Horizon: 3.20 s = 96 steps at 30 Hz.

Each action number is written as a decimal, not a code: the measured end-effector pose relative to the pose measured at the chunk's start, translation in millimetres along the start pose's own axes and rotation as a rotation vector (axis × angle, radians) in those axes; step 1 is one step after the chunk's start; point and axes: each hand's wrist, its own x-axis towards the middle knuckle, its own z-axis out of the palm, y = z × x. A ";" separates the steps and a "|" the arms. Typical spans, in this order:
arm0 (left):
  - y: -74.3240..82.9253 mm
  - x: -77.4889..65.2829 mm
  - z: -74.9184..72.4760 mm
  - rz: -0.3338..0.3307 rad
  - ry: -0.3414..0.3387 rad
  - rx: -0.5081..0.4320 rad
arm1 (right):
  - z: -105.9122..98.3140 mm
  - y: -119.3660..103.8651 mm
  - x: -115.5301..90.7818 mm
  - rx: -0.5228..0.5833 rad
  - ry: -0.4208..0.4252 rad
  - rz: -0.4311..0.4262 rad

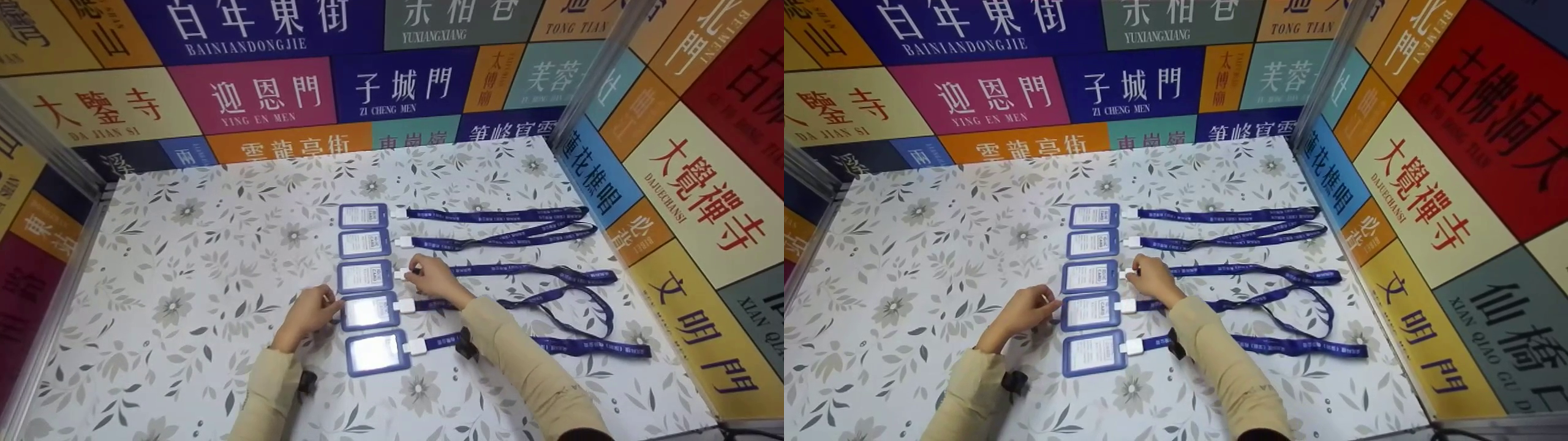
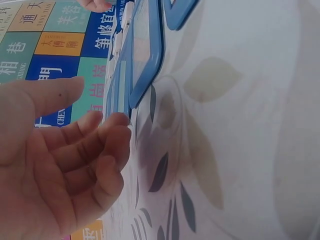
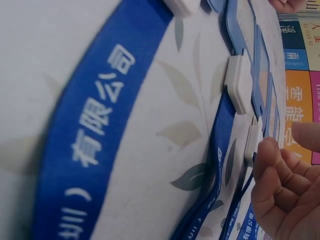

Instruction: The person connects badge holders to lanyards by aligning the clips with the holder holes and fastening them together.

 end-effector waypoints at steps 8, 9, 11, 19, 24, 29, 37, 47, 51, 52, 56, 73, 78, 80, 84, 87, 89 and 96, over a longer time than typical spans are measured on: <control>-0.6 -0.2 -1.9 -0.041 -0.028 -0.008 | 3.1 2.4 13.6 0.028 0.002 0.105; -0.8 0.0 -1.9 -0.038 -0.029 -0.011 | 3.8 3.0 14.8 0.029 0.008 0.118; -1.7 0.6 -1.6 -0.030 -0.031 -0.016 | 5.1 4.3 16.7 0.027 0.015 0.142; -1.2 8.7 -3.9 -0.036 -0.035 0.022 | 7.1 6.5 19.6 0.002 0.061 0.182; 2.5 18.2 -8.0 -0.036 -0.027 0.034 | 6.6 5.6 20.2 0.030 0.085 0.223; 2.8 28.2 -10.7 -0.056 -0.025 0.051 | 7.1 5.2 21.6 0.091 0.075 0.267; -2.2 47.4 -12.0 -0.086 0.013 0.053 | 6.4 5.1 22.5 0.143 0.067 0.279; 3.5 71.3 -9.3 -0.298 -0.125 0.044 | 6.4 7.2 24.8 0.229 0.051 0.327; 4.6 76.0 -6.4 -0.311 -0.110 0.056 | 6.6 6.5 24.3 0.229 0.052 0.318; 4.1 76.8 -5.5 -0.305 -0.097 0.067 | 6.7 6.3 24.1 0.226 0.052 0.315; 1.8 78.4 -2.2 -0.275 -0.046 0.105 | 7.1 5.7 23.7 0.232 0.057 0.313; -1.6 79.8 0.5 -0.241 0.006 0.085 | 6.4 -0.2 26.5 0.200 0.067 0.324; 0.1 80.6 1.6 -0.246 0.002 0.092 | 5.9 -1.9 28.0 0.159 0.080 0.320; 1.1 80.9 2.2 -0.254 -0.005 0.089 | 5.6 -2.9 28.7 0.128 0.091 0.319; 1.8 80.9 3.3 -0.266 -0.009 0.085 | 6.4 -3.4 30.5 0.069 0.101 0.320; 1.4 80.9 3.5 -0.256 -0.008 0.099 | 7.7 -3.1 31.6 0.044 0.101 0.318; 0.9 81.0 3.1 -0.253 -0.016 0.105 | 8.3 -3.0 31.9 0.042 0.094 0.321; -1.5 82.3 -0.3 -0.261 -0.070 0.120 | 10.2 -3.5 32.9 0.041 0.089 0.306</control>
